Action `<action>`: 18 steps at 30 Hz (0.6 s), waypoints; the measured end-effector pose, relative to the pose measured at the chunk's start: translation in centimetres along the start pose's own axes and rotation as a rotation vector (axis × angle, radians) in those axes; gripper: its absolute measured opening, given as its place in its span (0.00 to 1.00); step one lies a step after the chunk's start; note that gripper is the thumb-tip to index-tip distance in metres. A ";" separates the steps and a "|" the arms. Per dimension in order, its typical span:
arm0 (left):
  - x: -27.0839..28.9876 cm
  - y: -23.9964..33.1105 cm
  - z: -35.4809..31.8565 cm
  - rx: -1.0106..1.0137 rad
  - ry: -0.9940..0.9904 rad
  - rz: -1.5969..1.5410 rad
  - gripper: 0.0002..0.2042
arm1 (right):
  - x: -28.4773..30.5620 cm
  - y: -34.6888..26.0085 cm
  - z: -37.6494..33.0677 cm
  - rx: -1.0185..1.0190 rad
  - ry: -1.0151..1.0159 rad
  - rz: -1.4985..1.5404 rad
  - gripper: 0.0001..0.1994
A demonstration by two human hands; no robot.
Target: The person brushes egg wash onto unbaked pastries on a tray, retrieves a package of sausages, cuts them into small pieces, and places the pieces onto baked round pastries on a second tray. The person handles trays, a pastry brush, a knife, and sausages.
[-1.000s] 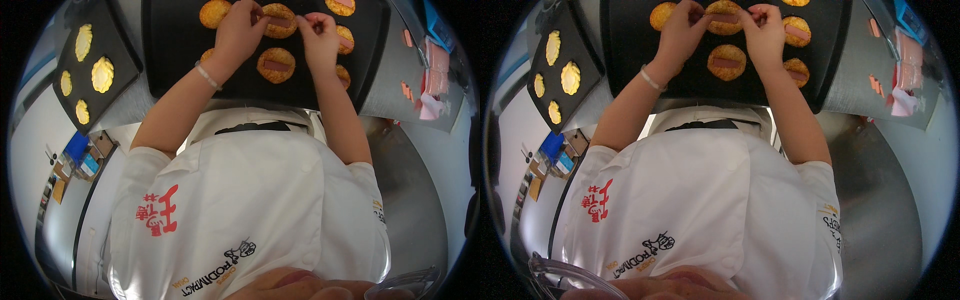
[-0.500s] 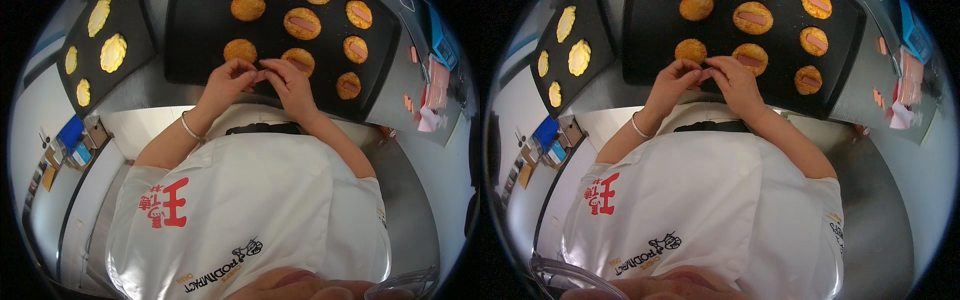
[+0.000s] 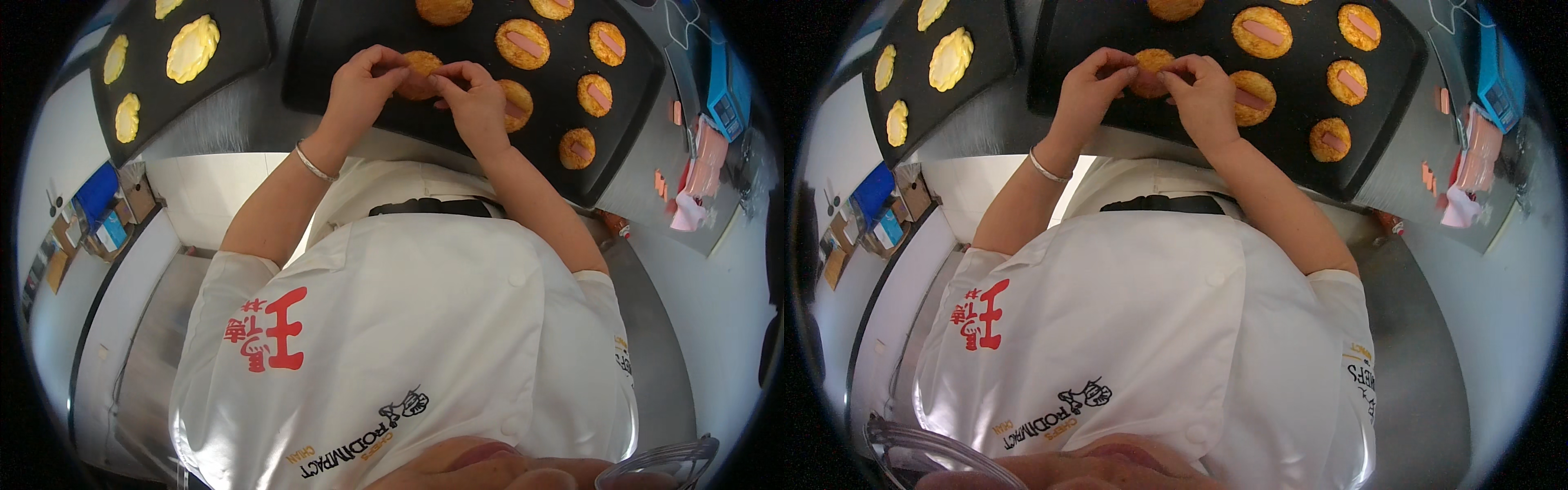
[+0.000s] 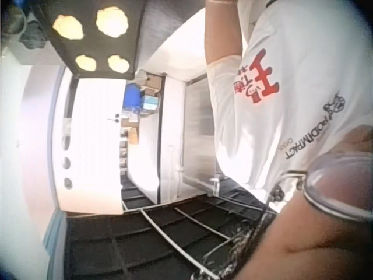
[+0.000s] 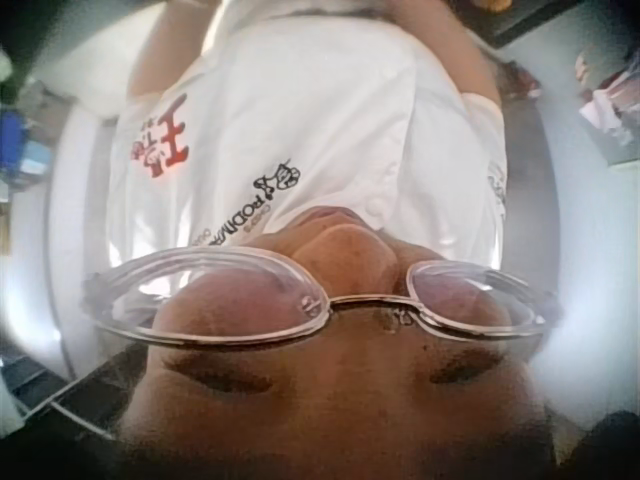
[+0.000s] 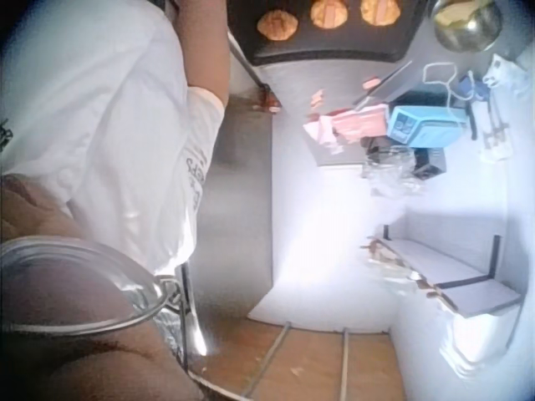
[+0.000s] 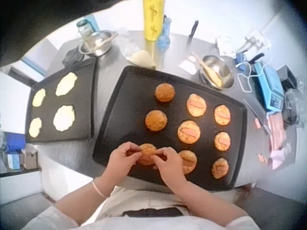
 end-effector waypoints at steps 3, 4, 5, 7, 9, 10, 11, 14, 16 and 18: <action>-0.1 -0.7 0.3 -0.042 0.029 0.064 0.08 | 0.0 0.4 0.2 0.034 0.022 -0.058 0.06; -0.2 -0.7 0.3 -0.060 0.041 0.101 0.08 | 0.0 0.5 0.2 0.038 0.027 -0.082 0.06; -0.3 -0.7 0.4 -0.078 0.052 0.138 0.08 | 0.1 0.6 0.3 0.095 0.041 -0.150 0.07; -0.5 -1.2 0.6 -0.117 0.088 0.206 0.08 | 0.2 0.5 0.5 0.211 0.067 -0.281 0.08; -0.6 -1.6 0.9 -0.124 0.118 0.272 0.09 | 0.2 0.5 0.7 0.181 0.070 -0.357 0.09; -0.6 -1.7 1.1 -0.110 0.131 0.303 0.09 | 0.2 0.5 0.8 0.166 0.073 -0.394 0.09; -0.7 -1.8 1.2 -0.097 0.145 0.335 0.10 | 0.0 0.7 0.9 0.203 0.072 -0.445 0.10; -1.0 -1.6 1.4 -0.088 0.158 0.465 0.12 | -0.2 1.1 1.1 0.297 0.075 -0.558 0.11; -1.0 -1.4 1.5 -0.106 0.176 0.467 0.11 | -0.2 0.6 1.3 0.339 0.078 -0.584 0.12; -0.8 -1.0 1.7 -0.163 0.198 0.382 0.11 | 1.9 -1.3 0.2 0.380 0.125 -0.485 0.12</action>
Point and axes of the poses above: each hand's wrist, its own z-axis towards the middle knuckle, its own x-axis out of the back of the hand, y = z × x, the point moved 3 cm from there along z, towards the middle knuckle, and after that the axes turned 3 degrees about z, right-handed, at the moved point
